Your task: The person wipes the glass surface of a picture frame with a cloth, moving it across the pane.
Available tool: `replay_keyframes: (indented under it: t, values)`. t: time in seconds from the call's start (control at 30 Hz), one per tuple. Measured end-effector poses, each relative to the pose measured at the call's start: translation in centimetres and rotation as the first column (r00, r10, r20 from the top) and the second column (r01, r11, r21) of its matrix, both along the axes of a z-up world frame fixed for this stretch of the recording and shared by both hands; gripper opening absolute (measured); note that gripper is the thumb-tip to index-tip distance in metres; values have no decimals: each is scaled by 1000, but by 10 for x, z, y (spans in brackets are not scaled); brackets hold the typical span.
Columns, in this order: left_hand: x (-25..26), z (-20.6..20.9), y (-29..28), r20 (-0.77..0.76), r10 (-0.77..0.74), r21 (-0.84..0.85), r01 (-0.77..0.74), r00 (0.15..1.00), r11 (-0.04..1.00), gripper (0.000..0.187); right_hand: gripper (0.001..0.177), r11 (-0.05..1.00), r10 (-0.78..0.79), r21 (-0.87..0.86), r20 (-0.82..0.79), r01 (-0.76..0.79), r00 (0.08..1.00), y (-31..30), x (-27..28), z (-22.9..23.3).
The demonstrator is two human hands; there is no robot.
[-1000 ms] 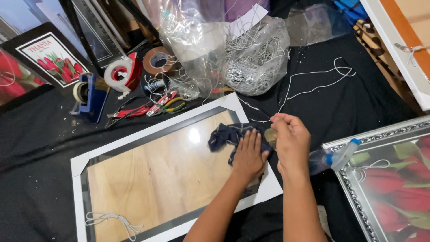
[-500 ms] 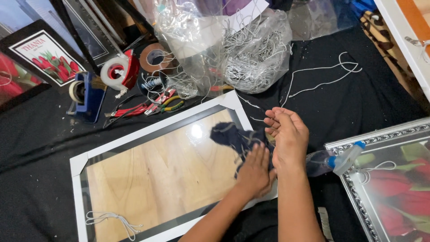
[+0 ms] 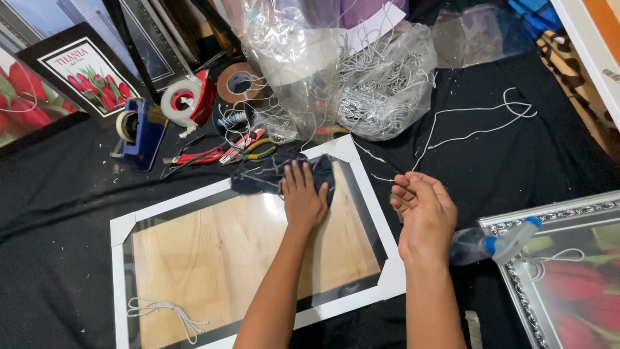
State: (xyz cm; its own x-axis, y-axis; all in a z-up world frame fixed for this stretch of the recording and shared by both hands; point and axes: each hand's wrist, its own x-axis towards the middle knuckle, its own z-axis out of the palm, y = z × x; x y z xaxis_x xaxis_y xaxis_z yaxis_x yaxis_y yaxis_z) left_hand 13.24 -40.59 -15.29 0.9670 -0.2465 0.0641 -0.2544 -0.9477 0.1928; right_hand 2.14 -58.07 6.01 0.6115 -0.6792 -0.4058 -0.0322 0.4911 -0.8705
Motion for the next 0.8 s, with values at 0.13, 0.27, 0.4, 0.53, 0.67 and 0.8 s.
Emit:
replay_keyframes:
  t: [0.13, 0.27, 0.4, 0.53, 0.67, 0.8]
  values:
    - [28, -7, -7, 61, -208, -15, 210, 976, 978, 69, 17, 1000, 22, -19, -16, -22, 1000, 10, 12, -3]
    - [45, -16, -14, 141, -256, 47, 251, 956, 967, 69, 16, 999, 30, -39, 4, -30, 1000, 17, 23, -16]
    - [38, -14, 9, 108, -338, 48, 335, 935, 941, 67, 15, 997, 39, -65, -10, -39, 999, 21, 25, -13]
    - [28, 6, 44, 197, -65, -57, 78, 978, 995, 75, 15, 998, 8, -55, -6, -8, 1000, 19, 25, -14]
    - [19, -12, 26, 231, 179, -107, -158, 956, 982, 76, 14, 999, -2, -50, -12, 1, 1000, 24, 20, -19]
    - [15, -25, 0, 85, -264, -68, 270, 961, 961, 68, 13, 993, 78, -92, -10, -78, 997, 32, 27, -37]
